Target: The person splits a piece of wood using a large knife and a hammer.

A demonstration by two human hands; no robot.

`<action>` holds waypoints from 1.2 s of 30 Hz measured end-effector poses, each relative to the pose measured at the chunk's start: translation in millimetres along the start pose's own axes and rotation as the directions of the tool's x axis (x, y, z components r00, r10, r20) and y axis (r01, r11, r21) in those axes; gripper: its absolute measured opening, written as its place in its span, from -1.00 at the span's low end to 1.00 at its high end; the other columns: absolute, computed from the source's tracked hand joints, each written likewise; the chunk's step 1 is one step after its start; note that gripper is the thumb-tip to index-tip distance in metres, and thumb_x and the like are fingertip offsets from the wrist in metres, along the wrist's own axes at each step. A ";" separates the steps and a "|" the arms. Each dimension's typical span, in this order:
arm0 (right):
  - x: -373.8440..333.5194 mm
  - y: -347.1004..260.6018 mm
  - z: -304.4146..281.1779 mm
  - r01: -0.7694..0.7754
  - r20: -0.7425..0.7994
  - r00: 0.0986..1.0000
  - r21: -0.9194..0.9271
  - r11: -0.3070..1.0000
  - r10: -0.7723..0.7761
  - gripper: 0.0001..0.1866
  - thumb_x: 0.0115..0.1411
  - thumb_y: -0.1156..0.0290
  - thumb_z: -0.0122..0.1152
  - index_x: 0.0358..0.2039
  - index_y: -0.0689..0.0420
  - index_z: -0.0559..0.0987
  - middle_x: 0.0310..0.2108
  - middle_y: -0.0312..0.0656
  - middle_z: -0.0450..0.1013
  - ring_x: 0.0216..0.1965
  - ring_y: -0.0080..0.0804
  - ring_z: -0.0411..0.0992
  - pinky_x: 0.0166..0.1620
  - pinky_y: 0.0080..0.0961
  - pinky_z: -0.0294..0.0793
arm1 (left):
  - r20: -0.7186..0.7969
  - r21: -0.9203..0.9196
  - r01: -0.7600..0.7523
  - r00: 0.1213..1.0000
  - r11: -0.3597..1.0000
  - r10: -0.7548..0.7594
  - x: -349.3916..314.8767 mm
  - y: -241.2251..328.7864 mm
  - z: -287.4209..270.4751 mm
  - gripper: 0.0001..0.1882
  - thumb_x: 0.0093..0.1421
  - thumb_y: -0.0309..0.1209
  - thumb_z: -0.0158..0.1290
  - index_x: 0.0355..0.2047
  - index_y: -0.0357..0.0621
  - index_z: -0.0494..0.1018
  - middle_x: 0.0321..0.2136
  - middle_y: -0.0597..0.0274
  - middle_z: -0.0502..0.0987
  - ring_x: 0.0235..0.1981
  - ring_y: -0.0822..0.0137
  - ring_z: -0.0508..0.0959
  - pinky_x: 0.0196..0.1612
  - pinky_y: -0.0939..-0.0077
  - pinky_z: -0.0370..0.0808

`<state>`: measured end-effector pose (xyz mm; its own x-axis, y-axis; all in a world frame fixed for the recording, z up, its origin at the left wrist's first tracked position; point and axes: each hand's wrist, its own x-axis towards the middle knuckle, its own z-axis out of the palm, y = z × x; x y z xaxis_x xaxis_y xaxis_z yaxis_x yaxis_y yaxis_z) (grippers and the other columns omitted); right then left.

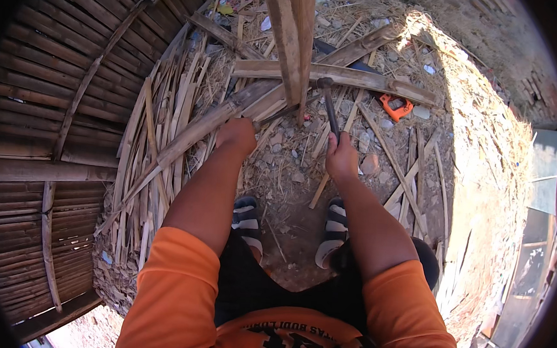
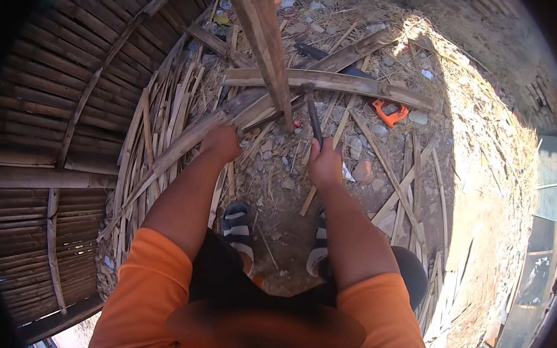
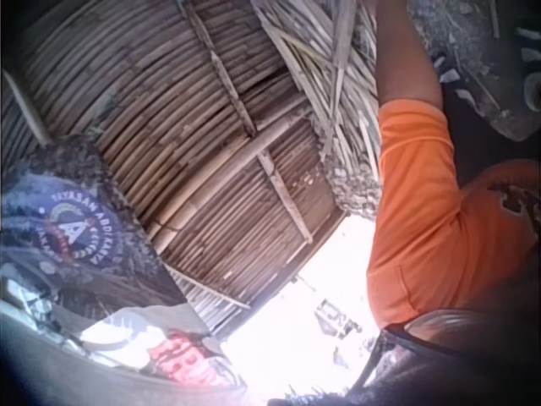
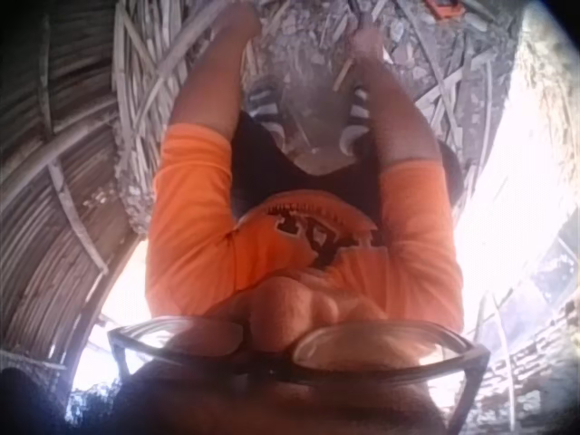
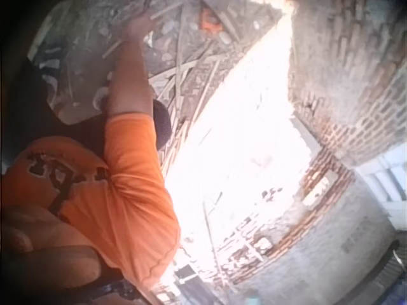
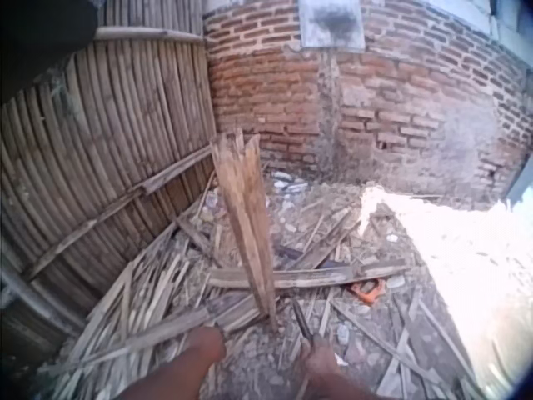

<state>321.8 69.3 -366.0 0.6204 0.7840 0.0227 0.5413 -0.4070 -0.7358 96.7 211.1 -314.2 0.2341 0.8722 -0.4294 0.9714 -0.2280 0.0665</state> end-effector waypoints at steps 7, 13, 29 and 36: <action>18.7 -31.3 -16.8 -0.041 -0.013 0.999 0.082 0.996 0.042 -0.60 0.47 0.09 -0.08 -0.21 0.22 0.46 -0.47 0.26 0.52 -0.37 0.32 0.52 -0.30 0.10 0.45 | 0.056 0.021 0.027 0.998 0.999 -0.028 -7.4 5.5 -8.0 -0.64 0.23 -0.45 0.11 0.05 -0.08 0.57 0.05 -0.04 0.59 0.07 -0.01 0.61 0.07 0.12 0.60; 3.8 4.9 2.0 -0.007 0.017 1.000 0.010 1.000 0.007 -0.59 0.46 0.07 -0.06 -0.17 0.23 0.44 -0.46 0.27 0.52 -0.35 0.38 0.51 -0.27 0.14 0.45 | 0.048 0.014 0.054 0.997 0.998 -0.054 -3.9 7.1 -0.4 -0.63 0.23 -0.46 0.10 0.06 -0.07 0.57 0.05 -0.06 0.59 0.07 -0.02 0.61 0.07 0.11 0.60; 3.4 21.4 16.7 0.058 0.117 0.992 -0.110 0.992 -0.045 -0.57 0.46 0.03 -0.07 -0.21 0.22 0.43 -0.51 0.26 0.50 -0.42 0.36 0.49 -0.33 0.14 0.43 | 0.076 0.021 0.090 0.993 0.996 -0.091 1.9 5.0 9.0 -0.65 0.23 -0.27 0.22 0.00 -0.11 0.62 0.00 -0.05 0.63 0.04 -0.01 0.63 0.04 0.10 0.61; 19.7 -23.7 -10.0 -0.009 -0.073 0.997 0.131 0.991 0.019 -0.60 0.45 0.08 -0.03 -0.28 0.22 0.40 -0.51 0.24 0.50 -0.41 0.35 0.49 -0.34 0.14 0.41 | 0.098 0.005 0.087 0.991 0.996 -0.087 -0.5 11.9 -0.6 -0.67 0.24 -0.32 0.19 -0.01 -0.11 0.63 0.01 -0.04 0.62 0.04 0.00 0.63 0.04 0.11 0.61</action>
<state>326.9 89.7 -341.4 0.6704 0.7397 0.0585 0.4569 -0.3494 -0.8180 108.1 208.2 -312.6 0.1436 0.8420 -0.5201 0.9878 -0.1536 0.0240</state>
